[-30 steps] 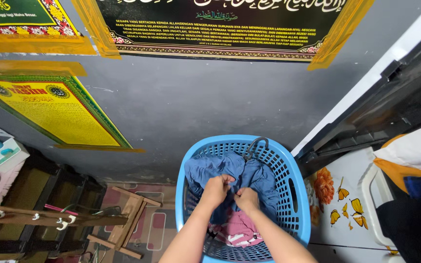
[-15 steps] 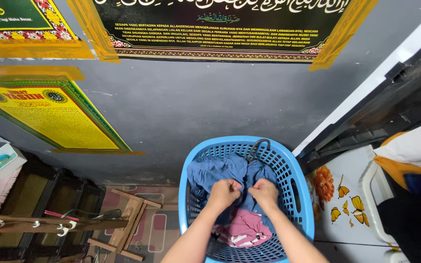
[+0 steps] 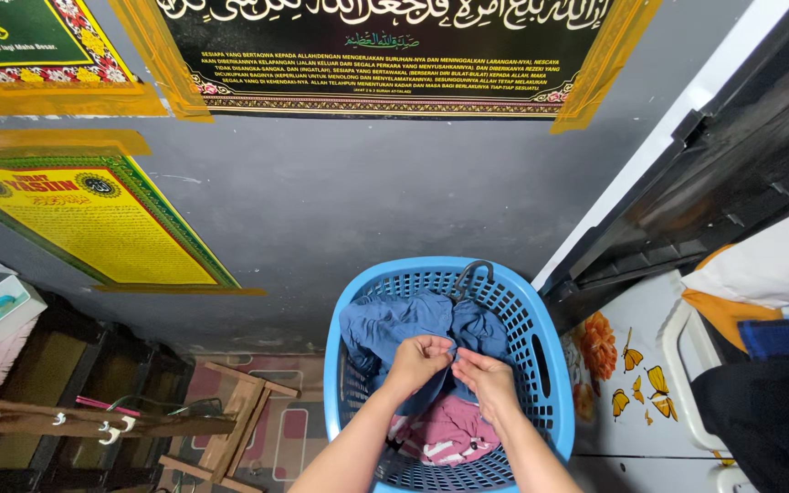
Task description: The person takes clothes from a blue laundry basket, places them on hangers, and hangs them in a wardrobe. A blue checkered shirt, a blue shirt, and a pink hoodie are handled one at a time and placed on the wardrobe rail.
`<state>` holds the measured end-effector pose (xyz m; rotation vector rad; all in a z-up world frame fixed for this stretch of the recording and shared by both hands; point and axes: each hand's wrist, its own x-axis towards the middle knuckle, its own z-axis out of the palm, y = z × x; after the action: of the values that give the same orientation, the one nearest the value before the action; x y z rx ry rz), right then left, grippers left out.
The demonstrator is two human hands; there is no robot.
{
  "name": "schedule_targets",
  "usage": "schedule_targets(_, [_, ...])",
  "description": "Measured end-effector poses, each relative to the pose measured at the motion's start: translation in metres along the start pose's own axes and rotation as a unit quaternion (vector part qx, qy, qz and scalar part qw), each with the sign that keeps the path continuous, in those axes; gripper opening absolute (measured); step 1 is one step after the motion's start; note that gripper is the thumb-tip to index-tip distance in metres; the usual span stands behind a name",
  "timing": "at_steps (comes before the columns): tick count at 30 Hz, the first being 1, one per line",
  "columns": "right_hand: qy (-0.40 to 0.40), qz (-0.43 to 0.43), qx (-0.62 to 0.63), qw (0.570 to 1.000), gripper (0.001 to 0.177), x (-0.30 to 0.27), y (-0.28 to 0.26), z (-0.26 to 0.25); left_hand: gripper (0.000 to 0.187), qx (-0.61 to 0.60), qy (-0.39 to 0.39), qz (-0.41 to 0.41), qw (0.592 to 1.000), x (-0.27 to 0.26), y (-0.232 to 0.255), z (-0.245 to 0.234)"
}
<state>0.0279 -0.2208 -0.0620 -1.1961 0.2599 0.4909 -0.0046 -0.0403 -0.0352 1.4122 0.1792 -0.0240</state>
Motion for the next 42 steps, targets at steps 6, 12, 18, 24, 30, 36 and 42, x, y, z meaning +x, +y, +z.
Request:
schedule_targets(6, [0.015, -0.067, -0.006, 0.998, 0.032, -0.014, -0.012, 0.012, 0.033, 0.078, 0.008, -0.002, 0.997, -0.017, 0.025, 0.005])
schedule_targets(12, [0.049, -0.138, -0.186, 0.972, 0.033, -0.024, -0.024, 0.026, 0.035, 0.089, 0.013, 0.007, 0.996, -0.021, 0.043, 0.012])
schedule_targets(18, [0.081, -0.148, -0.236, 0.957, 0.040, -0.032, -0.034, 0.033, 0.027, 0.141, 0.014, 0.032, 0.989, -0.022, 0.050, 0.011])
schedule_targets(24, [0.035, -0.157, -0.193, 0.968, 0.057, -0.029, -0.026, 0.031, 0.030, 0.085, 0.010, 0.001, 0.996, -0.020, 0.057, 0.010])
schedule_targets(30, [0.066, -0.126, -0.218, 0.965, 0.061, -0.026, -0.024, 0.029, 0.022, 0.158, -0.002, 0.041, 0.987, -0.026, 0.059, 0.012])
schedule_targets(36, [0.053, -0.126, -0.119, 0.983, 0.044, -0.011, -0.008, 0.016, 0.020, 0.168, 0.001, 0.051, 0.984, -0.030, 0.066, 0.016])
schedule_targets(42, [0.057, -0.094, -0.036, 0.993, 0.045, 0.000, -0.007, 0.015, 0.013, 0.260, 0.030, 0.130, 0.956, -0.040, 0.080, 0.023])
